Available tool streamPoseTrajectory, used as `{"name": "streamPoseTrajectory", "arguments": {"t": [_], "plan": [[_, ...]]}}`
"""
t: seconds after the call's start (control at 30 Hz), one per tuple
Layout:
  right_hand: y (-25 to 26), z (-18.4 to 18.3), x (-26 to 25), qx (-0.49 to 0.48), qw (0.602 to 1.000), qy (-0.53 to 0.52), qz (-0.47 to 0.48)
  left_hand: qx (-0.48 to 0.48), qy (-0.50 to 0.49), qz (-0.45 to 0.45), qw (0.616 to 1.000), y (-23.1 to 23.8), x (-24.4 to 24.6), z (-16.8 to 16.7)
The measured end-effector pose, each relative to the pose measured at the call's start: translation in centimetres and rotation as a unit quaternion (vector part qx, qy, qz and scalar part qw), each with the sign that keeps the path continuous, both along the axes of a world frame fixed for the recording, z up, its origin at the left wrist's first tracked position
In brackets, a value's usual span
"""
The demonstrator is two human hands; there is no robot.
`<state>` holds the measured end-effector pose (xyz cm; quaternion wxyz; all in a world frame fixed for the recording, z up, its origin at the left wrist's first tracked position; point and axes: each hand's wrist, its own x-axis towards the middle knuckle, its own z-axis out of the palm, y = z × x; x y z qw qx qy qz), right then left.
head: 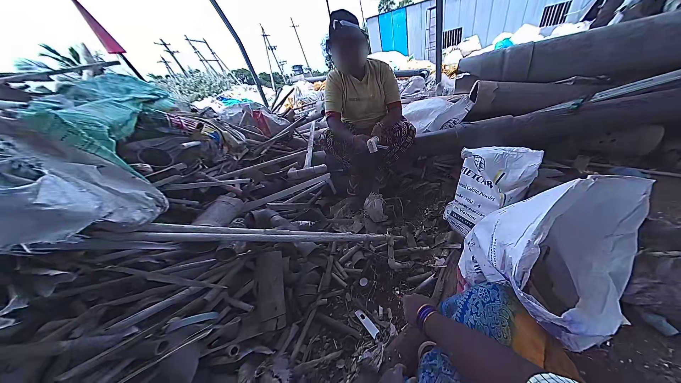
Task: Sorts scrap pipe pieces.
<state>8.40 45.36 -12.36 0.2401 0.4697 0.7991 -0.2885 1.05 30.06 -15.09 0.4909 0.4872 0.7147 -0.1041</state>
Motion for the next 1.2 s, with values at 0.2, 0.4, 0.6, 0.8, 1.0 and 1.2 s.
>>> {"name": "streamPoseTrajectory", "arguments": {"t": [0.2, 0.4, 0.6, 0.8, 1.0, 1.2], "plan": [[2.7, 1.1, 0.7, -0.040, 0.998, 0.015, -0.038, -0.001, -0.002, 0.017, 1.000, -0.5, 0.2, 0.9], [10.4, 5.9, 1.3, 0.058, 0.996, -0.027, -0.059, -0.008, -0.026, 0.061, 0.998, -1.1, -1.2, 1.2], [14.5, 3.8, 4.9, 0.109, 0.983, -0.039, -0.140, -0.018, -0.048, 0.071, 0.996, -0.9, -2.1, 1.4], [15.8, -0.2, 2.6, 0.116, 0.981, -0.125, -0.094, -0.020, -0.068, 0.067, 0.995, 0.1, -2.4, 1.1], [14.6, -3.3, -0.2, 0.120, 0.975, -0.164, -0.093, -0.019, -0.082, 0.084, 0.993, 0.4, -3.4, 0.9], [13.8, -2.3, -2.8, 0.076, 0.986, -0.150, -0.014, -0.032, -0.097, 0.086, 0.991, 0.4, -3.7, 0.4]]}}
